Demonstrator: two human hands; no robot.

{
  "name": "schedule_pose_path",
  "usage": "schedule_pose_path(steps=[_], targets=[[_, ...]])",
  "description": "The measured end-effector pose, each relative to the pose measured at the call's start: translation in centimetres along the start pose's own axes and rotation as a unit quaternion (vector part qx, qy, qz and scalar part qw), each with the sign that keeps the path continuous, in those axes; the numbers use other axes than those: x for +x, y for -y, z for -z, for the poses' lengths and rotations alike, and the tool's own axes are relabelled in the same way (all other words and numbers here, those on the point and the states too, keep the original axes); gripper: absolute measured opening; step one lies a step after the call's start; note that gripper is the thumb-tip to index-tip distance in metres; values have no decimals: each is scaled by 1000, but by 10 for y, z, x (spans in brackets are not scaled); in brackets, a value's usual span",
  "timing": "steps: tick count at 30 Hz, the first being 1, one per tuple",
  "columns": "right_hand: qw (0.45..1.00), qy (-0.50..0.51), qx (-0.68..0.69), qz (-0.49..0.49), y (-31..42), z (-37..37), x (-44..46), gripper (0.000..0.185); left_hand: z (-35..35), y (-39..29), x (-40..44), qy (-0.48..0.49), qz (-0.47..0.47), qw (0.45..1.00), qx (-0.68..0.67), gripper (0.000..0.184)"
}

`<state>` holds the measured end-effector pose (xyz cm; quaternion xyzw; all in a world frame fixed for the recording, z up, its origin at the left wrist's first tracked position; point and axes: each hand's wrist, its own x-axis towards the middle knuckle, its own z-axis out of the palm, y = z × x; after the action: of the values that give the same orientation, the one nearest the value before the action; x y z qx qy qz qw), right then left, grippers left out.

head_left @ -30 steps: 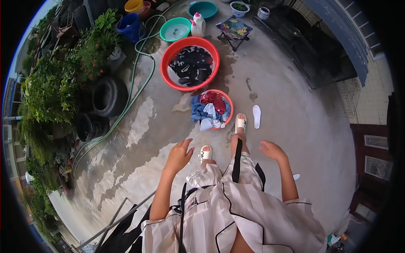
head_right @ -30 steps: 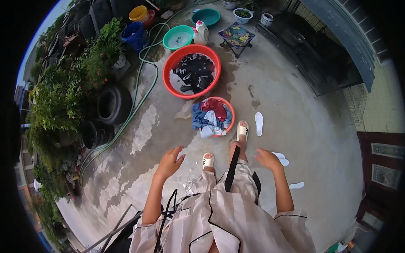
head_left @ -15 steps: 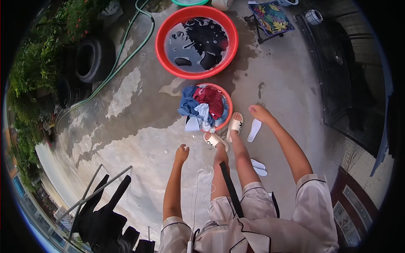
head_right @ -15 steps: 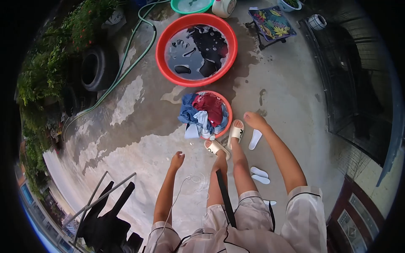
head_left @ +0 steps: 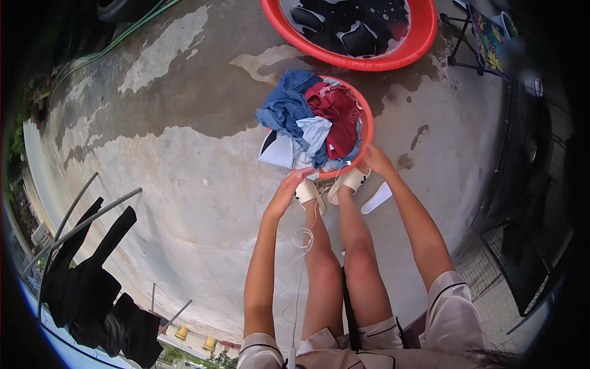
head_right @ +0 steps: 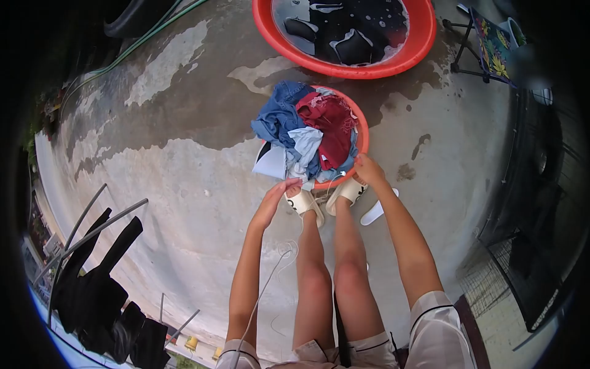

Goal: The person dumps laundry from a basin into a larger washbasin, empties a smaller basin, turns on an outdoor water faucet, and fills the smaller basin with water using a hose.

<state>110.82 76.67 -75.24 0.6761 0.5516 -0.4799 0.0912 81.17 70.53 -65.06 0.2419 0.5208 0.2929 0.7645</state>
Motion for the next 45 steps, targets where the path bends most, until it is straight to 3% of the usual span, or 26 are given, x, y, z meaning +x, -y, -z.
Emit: schedule_pose_path(steps=[1,2,4,5,6,8,11,13,18,19,21,22,23,25,28,31,32,34,37,40,43,45], targets=[[1000,16,-7,8,1,-4,-5,33,-6,1,-10,134,142,981,-17,53],[999,39,-17,-2,4,-5,-7,33,-13,2,-20,268,273,924,4,55],[996,78,-40,-25,10,-1,-11,32,-29,14,-55,344,451,783,253,59],[996,68,-44,-30,11,-2,-13,32,-22,56,-77,347,485,728,337,62],[997,58,-48,-35,12,-6,-14,32,-21,58,-96,372,443,683,446,51],[997,39,-55,-44,16,-9,-9,32,0,99,-133,271,427,771,386,46],[999,-6,-32,-35,14,-24,6,32,19,124,-150,-8,298,858,419,39],[997,-63,34,9,4,-35,30,32,40,146,-130,-85,297,851,424,36],[951,-305,-26,-39,2,-29,79,40,95,208,-31,-189,208,824,492,29],[939,-340,-37,-47,-6,-27,94,42,100,207,-7,-248,197,877,360,30],[945,-326,33,-1,-31,-27,129,46,101,215,41,-327,149,932,44,39],[945,-319,69,21,-34,-28,140,48,100,218,64,-346,110,922,-134,46],[951,-300,74,29,-37,-27,149,47,99,220,80,-342,114,909,-211,45],[961,-261,83,43,-23,-20,154,47,92,205,100,-328,122,865,-359,44],[978,-135,154,35,-23,2,171,41,84,185,114,-315,14,815,-486,44],[984,-158,81,30,-21,4,172,29,87,192,123,-331,34,818,-470,42],[986,-157,50,24,-19,6,170,27,92,212,130,-306,42,851,-425,46],[988,-155,-12,10,-15,9,162,24,86,195,131,-336,58,861,-378,47],[979,-115,147,78,-17,14,156,20,81,175,124,-361,99,869,-322,48],[964,-77,241,83,-26,18,150,17,69,157,123,-378,103,877,-278,48],[984,-101,141,43,-28,23,135,18,64,160,116,-391,98,881,-248,45],[982,-97,157,37,-25,34,126,19,60,155,116,-396,100,880,-243,43]])
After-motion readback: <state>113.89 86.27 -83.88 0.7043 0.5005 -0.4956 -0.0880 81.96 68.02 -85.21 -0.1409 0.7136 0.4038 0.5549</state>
